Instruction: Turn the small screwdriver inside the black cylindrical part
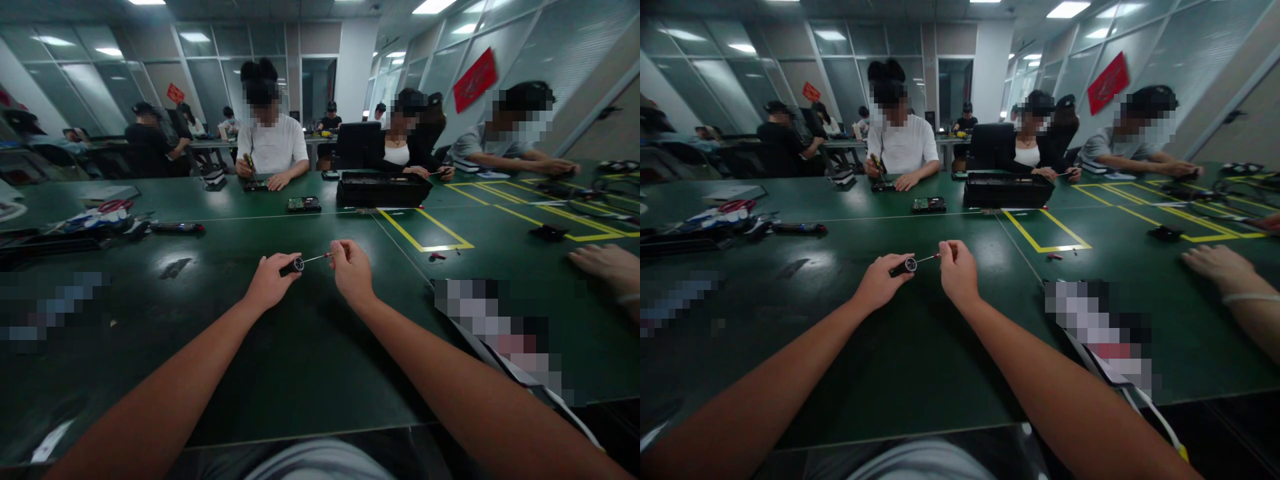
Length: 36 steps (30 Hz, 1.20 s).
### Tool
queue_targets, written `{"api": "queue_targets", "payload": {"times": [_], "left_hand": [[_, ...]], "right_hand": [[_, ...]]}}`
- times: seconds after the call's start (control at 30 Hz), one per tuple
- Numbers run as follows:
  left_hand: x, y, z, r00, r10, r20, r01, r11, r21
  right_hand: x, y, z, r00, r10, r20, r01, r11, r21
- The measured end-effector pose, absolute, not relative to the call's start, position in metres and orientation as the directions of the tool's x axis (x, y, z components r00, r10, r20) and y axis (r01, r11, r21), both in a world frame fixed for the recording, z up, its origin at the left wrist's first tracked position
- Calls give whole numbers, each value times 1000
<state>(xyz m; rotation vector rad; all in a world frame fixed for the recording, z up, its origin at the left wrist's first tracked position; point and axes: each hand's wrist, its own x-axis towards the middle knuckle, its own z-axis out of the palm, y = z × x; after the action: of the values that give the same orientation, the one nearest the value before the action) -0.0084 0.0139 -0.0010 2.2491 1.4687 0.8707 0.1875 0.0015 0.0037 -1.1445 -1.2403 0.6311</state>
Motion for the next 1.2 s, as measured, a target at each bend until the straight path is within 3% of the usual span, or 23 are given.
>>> {"api": "queue_targets", "payload": {"times": [0.9, 1.2], "left_hand": [[-11, 18, -4, 285, 877, 387, 649, -474, 595], [-13, 20, -7, 275, 885, 375, 648, -459, 608]], "right_hand": [[194, 6, 2, 285, 922, 261, 148, 227, -963], [193, 1, 6, 124, 932, 342, 184, 317, -931]]}}
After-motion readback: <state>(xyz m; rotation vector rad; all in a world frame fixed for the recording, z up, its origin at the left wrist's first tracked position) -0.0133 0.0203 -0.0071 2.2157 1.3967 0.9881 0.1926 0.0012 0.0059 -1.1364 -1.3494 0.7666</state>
